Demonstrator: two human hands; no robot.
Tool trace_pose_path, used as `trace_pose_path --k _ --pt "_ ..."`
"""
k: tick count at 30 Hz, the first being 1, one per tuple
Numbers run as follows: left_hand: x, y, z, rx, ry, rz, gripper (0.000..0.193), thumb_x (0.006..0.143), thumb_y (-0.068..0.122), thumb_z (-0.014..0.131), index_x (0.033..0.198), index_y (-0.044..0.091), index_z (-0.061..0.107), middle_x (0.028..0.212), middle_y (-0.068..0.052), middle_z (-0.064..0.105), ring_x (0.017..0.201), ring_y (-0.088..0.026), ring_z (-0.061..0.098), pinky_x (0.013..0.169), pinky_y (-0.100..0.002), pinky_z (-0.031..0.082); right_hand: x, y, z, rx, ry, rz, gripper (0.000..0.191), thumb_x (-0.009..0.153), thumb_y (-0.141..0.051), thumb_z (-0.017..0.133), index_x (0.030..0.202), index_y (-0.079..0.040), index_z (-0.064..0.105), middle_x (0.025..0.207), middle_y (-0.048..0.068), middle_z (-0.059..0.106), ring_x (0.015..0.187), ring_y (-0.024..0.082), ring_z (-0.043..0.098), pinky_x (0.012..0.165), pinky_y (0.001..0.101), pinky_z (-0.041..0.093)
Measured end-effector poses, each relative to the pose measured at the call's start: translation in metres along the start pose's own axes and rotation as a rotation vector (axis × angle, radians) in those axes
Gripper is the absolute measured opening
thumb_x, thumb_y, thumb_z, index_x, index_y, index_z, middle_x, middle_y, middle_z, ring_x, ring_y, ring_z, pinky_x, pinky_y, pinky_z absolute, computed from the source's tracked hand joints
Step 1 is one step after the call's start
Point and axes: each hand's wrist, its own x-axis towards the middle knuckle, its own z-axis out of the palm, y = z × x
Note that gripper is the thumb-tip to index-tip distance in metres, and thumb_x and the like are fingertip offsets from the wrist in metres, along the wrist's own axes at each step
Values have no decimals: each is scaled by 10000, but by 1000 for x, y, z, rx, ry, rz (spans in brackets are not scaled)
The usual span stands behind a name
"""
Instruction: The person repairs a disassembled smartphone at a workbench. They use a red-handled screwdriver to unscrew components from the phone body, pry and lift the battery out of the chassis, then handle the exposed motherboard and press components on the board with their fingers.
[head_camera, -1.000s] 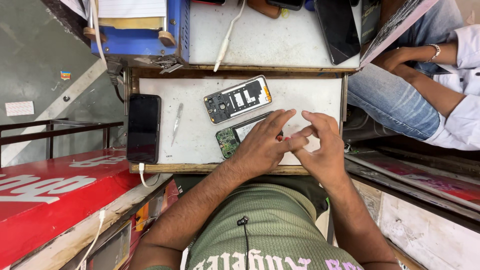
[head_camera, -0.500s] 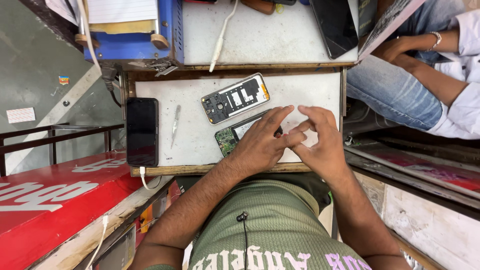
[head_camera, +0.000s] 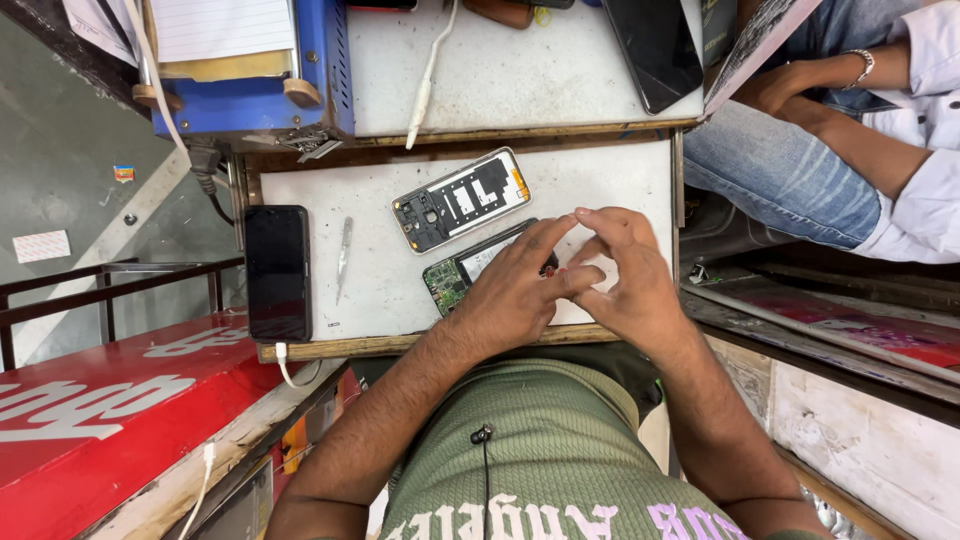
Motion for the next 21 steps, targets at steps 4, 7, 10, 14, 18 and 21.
trace_pose_path --k 4,7,10,14,18,21 --pt "2 1 0 20 4 -20 656 819 -70 709 1326 296 509 1548 -210 390 1427 -429 488 1097 -517 550 -5 4 2 50 -10 -19 812 781 83 779 1491 -104 431 1278 106 636 1143 246 719 994 365 545" --pt "3 0 2 24 -24 -25 656 812 -56 727 1306 309 498 1549 -218 389 1415 -435 488 1066 -515 553 -9 8 8 66 50 44 807 786 39 818 1479 -139 445 1396 191 519 1052 193 744 899 295 612" --pt "3 -1 4 50 -8 -12 644 840 -47 733 1311 315 483 1555 -212 389 1425 -427 492 1074 -506 559 -11 12 9 176 27 -23 822 811 77 766 1525 -112 404 1485 229 466 1154 233 739 962 318 607" --pt "2 -1 7 15 -12 10 660 837 -68 718 1318 318 484 1570 -209 389 1425 -418 504 1053 -493 571 -14 12 10 100 67 58 784 790 61 791 1474 -120 453 1425 201 499 1052 218 762 901 321 607" --pt "3 -1 8 37 4 -25 647 820 -22 741 1323 297 489 1549 -230 378 1407 -444 484 1066 -522 551 -13 12 12 130 83 93 751 791 55 786 1444 -121 461 1403 201 501 1043 214 763 908 327 614" --pt "2 -1 7 -2 -33 -38 641 852 -39 723 1350 292 491 1565 -231 379 1427 -434 484 1050 -492 561 -14 13 13 159 106 139 694 809 70 761 1414 -134 491 1394 196 515 1048 209 774 920 325 629"
